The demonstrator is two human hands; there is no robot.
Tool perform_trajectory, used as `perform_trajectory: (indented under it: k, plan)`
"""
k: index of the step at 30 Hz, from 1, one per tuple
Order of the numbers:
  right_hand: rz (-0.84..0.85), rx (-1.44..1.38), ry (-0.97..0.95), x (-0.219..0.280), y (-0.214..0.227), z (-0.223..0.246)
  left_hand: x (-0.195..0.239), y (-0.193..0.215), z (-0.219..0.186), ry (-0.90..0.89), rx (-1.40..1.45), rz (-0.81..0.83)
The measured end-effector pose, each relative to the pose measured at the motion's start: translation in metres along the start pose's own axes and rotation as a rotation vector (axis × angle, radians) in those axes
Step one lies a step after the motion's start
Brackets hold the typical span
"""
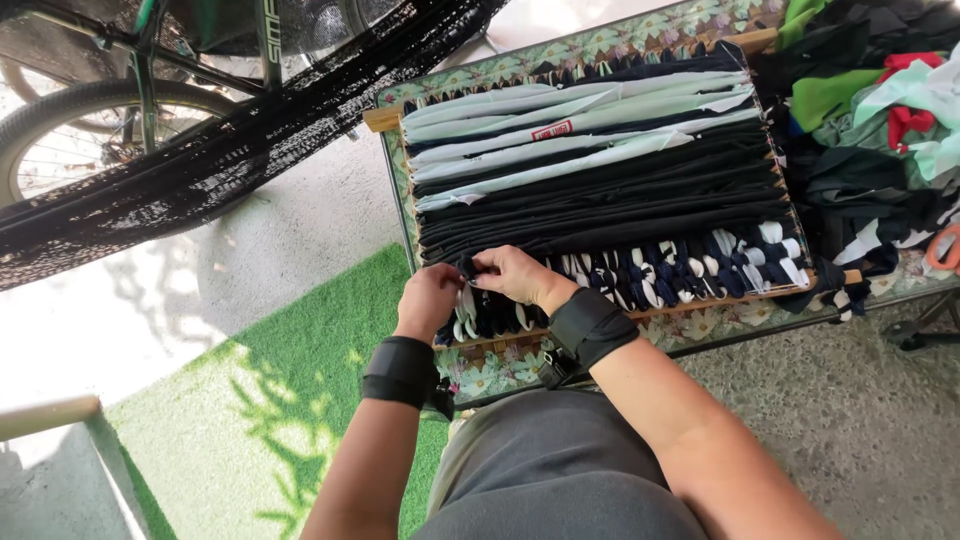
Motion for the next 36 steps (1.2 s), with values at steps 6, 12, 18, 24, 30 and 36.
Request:
perform_trajectory:
  k: [6, 12, 18, 24, 30, 36]
  plan:
    - [0.059, 0.127, -0.013, 0.004, 0.001, 0.021, -0.011, -0.024, -0.008, 0.111, -0.643, -0.200]
    - [0.025, 0.069, 0.063, 0.003, -0.005, -0.010, -0.020, -0.027, 0.000, 0.105, -0.684, -0.223]
    - [0.031, 0.729, -0.210, 0.006, -0.022, 0.047, -0.009, -0.003, 0.023, 0.206, -0.129, -0.084]
    - [0.183, 0.751, -0.136, -0.012, -0.031, -0.012, -0.020, -0.013, 0.051, 0.084, 0.290, 0.123]
    - [-0.054, 0.160, -0.194, -0.005, -0.004, 0.026, 0.012, 0.006, 0.010, -0.129, -0.085, -0.158]
    - [-0.073, 0.721, -0.004, -0.002, -0.018, 0.044, -0.002, 0.020, 0.038, -0.121, -0.096, -0.181]
Point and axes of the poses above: each hand's wrist, its own x-axis away from the middle knuckle, its own y-axis out of the back of the hand, z = x × y, the point moved 1 cm from there along -x, towards the middle knuckle, and after that the axes turned 10 degrees about y, right-handed, at the moved point
